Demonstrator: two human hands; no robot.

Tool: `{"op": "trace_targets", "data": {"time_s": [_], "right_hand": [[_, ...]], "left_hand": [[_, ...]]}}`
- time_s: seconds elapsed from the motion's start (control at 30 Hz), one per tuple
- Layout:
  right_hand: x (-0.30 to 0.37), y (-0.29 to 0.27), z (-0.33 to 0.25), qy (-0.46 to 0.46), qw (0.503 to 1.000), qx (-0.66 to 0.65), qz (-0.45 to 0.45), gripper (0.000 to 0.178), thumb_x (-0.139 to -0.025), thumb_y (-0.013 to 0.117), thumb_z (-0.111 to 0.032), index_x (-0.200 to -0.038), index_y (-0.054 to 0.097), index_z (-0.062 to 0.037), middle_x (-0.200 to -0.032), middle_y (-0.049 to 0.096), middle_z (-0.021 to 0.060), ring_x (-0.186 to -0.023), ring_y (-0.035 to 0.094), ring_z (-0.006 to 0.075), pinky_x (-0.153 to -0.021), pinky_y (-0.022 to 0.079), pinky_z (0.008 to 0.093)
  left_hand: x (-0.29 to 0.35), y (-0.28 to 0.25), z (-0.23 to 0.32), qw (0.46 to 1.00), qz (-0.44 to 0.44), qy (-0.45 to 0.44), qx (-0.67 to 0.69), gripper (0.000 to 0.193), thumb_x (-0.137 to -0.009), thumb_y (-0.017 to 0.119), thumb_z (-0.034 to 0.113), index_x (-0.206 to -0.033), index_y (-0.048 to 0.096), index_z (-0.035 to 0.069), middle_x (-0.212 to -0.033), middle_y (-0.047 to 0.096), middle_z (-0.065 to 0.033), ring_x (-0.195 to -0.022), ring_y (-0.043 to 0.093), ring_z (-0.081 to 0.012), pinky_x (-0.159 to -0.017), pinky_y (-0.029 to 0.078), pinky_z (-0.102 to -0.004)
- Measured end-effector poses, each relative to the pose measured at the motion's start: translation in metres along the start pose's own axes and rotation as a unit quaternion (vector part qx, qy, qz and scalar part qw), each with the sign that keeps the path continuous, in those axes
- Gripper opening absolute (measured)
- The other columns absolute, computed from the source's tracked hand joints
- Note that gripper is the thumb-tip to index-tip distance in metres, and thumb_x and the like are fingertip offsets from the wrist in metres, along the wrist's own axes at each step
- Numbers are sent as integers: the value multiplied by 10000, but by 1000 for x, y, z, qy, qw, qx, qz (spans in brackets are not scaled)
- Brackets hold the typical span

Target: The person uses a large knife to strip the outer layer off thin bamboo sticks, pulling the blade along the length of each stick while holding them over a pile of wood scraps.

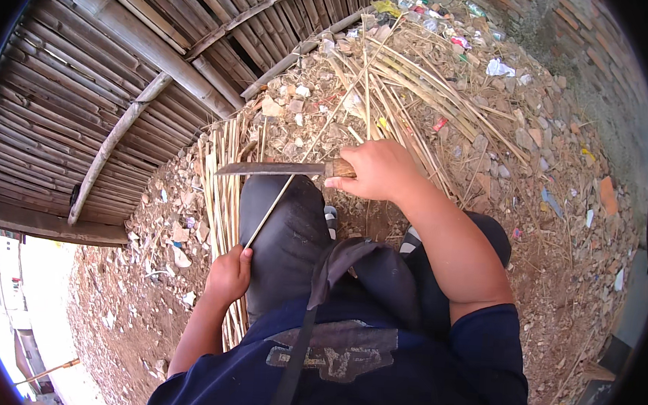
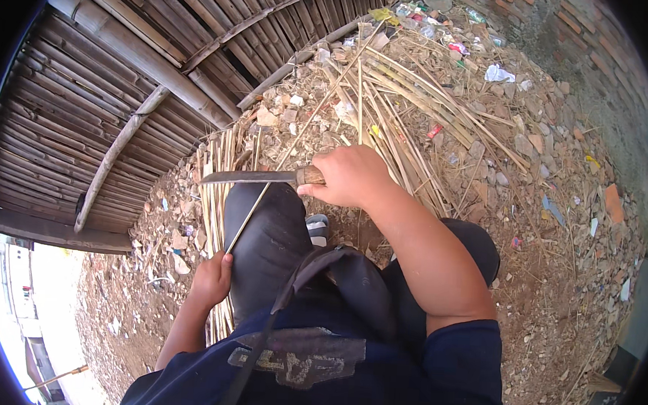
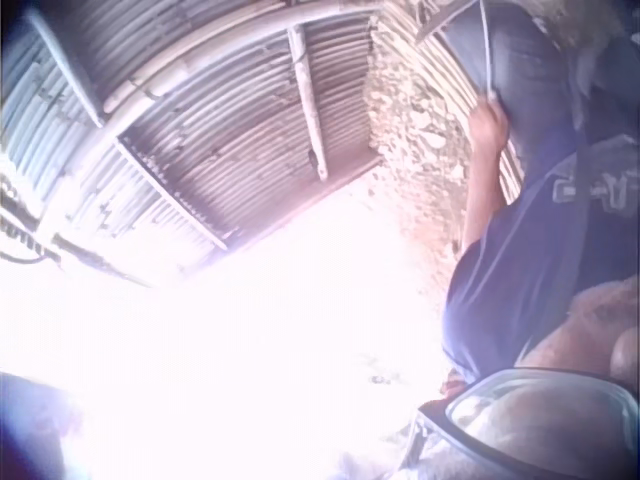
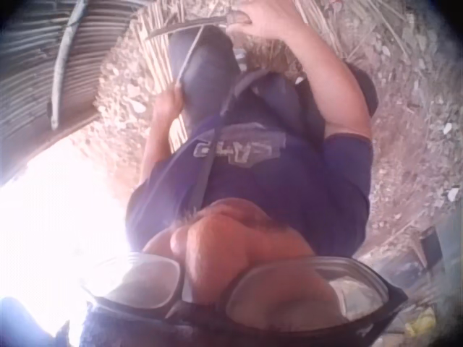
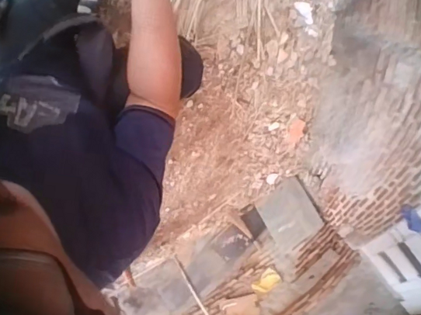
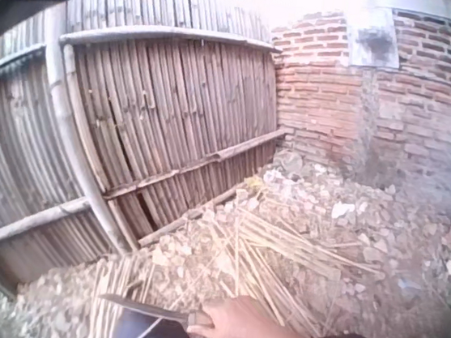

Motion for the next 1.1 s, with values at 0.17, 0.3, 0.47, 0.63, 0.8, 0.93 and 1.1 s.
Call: {"op": "trace_targets", "data": {"time_s": [0.17,0.3,0.47,0.63,0.8,0.93,1.1], "right_hand": [[-4,10,74,191,975,-115,9,574,-869,672,-656,-955,717,-90,-848,725,154,-841,722,345,-758,563,472],[-1,2,101,203,970,-112,74,589,-861,705,-626,-917,691,-40,-804,709,197,-796,713,375,-746,554,471],[1,-2,36,75,995,-59,25,472,-837,754,-537,-949,702,-80,-799,702,200,-796,698,409,-740,549,504],[-2,13,61,83,996,-35,4,373,-814,773,-431,-963,702,-96,-835,712,186,-854,702,394,-765,554,505],[-1,0,61,117,993,-19,17,351,-826,765,-421,-964,688,-108,-865,718,176,-866,701,389,-764,553,500],[-6,5,29,71,995,-17,-61,302,-834,748,-366,-997,710,-114,-891,727,168,-902,705,380,-806,556,500],[-6,14,99,197,974,-110,32,292,-835,734,-338,-993,707,-94,-891,726,176,-899,702,389,-801,551,497]], "left_hand": [[-7,-3,4,1000,17,17,-10,400,-1083,430,367,-944,583,24,-778,651,-300,-787,631,-534,-719,481,-612],[-5,-8,3,999,4,6,-35,406,-1081,424,375,-952,586,25,-789,658,-299,-802,636,-532,-732,488,-614],[-1,4,1,999,14,14,-28,394,-1066,468,384,-907,562,36,-750,651,-291,-750,639,-522,-689,485,-610],[-2,-4,4,997,46,13,-55,401,-1025,549,415,-878,543,42,-706,644,-263,-704,644,-498,-638,491,-582],[-5,0,-3,996,78,19,-47,396,-996,601,411,-863,527,45,-688,640,-241,-677,646,-482,-613,494,-567],[-11,13,-21,994,93,56,-14,388,-994,612,392,-872,516,37,-658,625,-232,-655,643,-480,-604,492,-566],[-21,10,-26,992,69,94,39,392,-999,618,393,-880,533,29,-641,609,-237,-653,635,-485,-590,487,-546]]}}
Point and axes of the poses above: each hand's wrist, its own x-axis away from the middle knuckle, its own y-axis out of the palm, z = x × y, the point moved 5 cm from there along -x, towards the middle knuckle
